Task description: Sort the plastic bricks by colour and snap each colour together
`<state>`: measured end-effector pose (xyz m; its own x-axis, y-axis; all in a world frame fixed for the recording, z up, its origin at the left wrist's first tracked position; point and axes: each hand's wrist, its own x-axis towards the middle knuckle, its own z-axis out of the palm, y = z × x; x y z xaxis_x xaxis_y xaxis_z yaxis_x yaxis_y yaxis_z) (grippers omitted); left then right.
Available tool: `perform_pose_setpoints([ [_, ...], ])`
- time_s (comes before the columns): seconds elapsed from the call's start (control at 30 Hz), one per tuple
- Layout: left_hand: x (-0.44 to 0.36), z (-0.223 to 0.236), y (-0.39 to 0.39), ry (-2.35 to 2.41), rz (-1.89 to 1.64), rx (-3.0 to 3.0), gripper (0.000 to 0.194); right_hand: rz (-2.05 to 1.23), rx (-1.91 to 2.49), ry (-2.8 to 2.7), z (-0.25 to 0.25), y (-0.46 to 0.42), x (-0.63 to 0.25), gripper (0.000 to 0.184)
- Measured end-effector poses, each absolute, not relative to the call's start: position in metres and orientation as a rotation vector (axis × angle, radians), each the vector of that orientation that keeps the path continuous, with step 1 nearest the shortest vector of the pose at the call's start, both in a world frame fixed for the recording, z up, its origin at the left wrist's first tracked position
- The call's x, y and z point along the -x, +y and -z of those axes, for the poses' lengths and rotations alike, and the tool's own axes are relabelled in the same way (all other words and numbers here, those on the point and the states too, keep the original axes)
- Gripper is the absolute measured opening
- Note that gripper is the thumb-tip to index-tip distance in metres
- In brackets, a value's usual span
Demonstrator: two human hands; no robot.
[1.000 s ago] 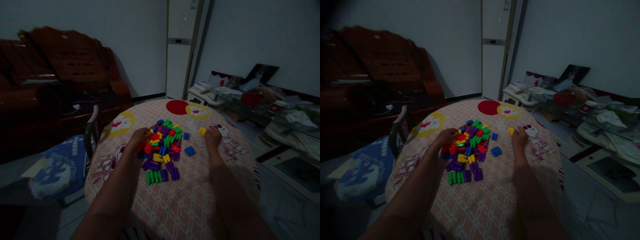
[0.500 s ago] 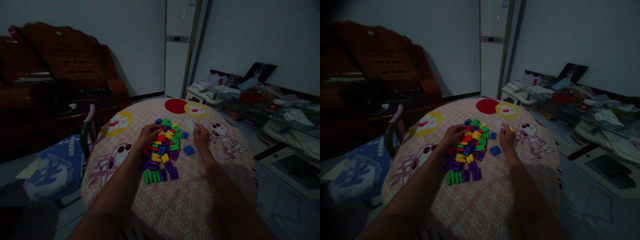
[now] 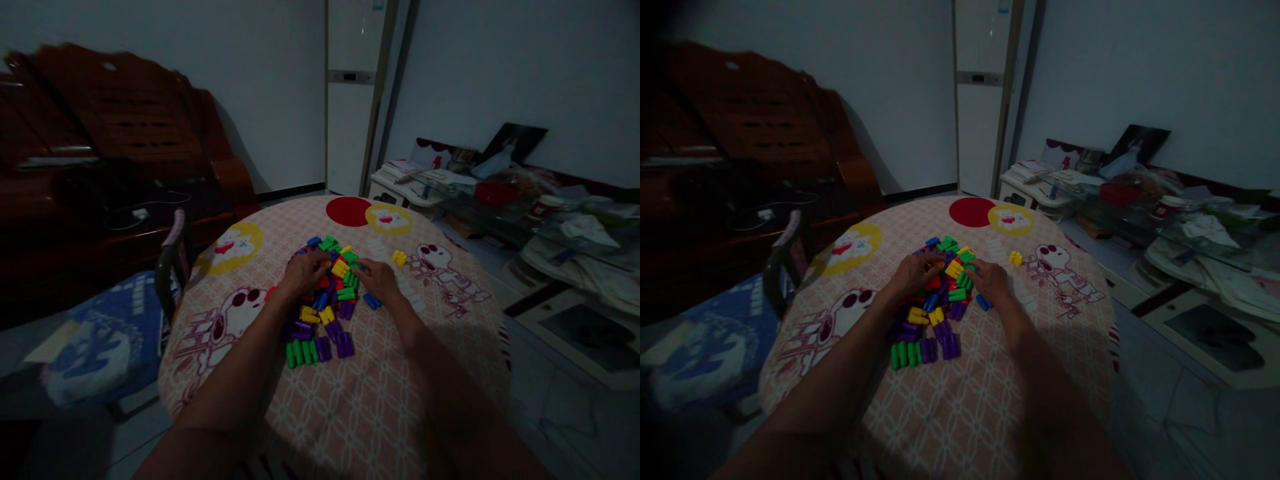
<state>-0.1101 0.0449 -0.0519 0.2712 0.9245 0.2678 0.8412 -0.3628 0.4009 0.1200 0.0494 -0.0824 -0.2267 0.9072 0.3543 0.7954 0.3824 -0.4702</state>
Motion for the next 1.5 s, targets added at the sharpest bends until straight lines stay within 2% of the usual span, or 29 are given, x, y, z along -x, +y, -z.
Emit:
perform_pose_setpoints([
  [0.23, 0.104, 0.056, 0.044, 1.666, -0.696, -2.399, 0.033, -0.283, 1.492, -2.152, 0.082, 0.046, -0.094, 0.021],
  [0.4, 0.105, 0.058, 0.043, 1.683, -0.928, -2.279, 0.033, -0.393, 1.356, -1.785, 0.075, 0.053, -0.109, 0.012],
  [0.63, 0.107, 0.055, 0.04, 1.663, -0.95, -2.218, 0.035, -0.471, 1.312, -1.153, 0.069, 0.079, -0.189, 0.024],
  [0.73, 0.107, 0.055, 0.041, 1.68, -0.936, -2.223, 0.036, -0.324, 1.454, -1.052, 0.074, 0.086, -0.221, 0.026],
  [0.9, 0.107, 0.056, 0.041, 1.7, -0.906, -2.232, 0.036, -0.023, 1.657, -1.267, 0.08, 0.086, -0.239, 0.021],
  [1.1, 0.107, 0.057, 0.041, 1.703, -0.898, -2.23, 0.036, -0.017, 1.783, -1.536, 0.086, 0.087, -0.226, 0.031],
  [1.5, 0.108, 0.059, 0.042, 1.688, -0.901, -2.258, 0.034, 0.194, 1.654, -1.664, 0.1, 0.095, -0.217, 0.032],
])
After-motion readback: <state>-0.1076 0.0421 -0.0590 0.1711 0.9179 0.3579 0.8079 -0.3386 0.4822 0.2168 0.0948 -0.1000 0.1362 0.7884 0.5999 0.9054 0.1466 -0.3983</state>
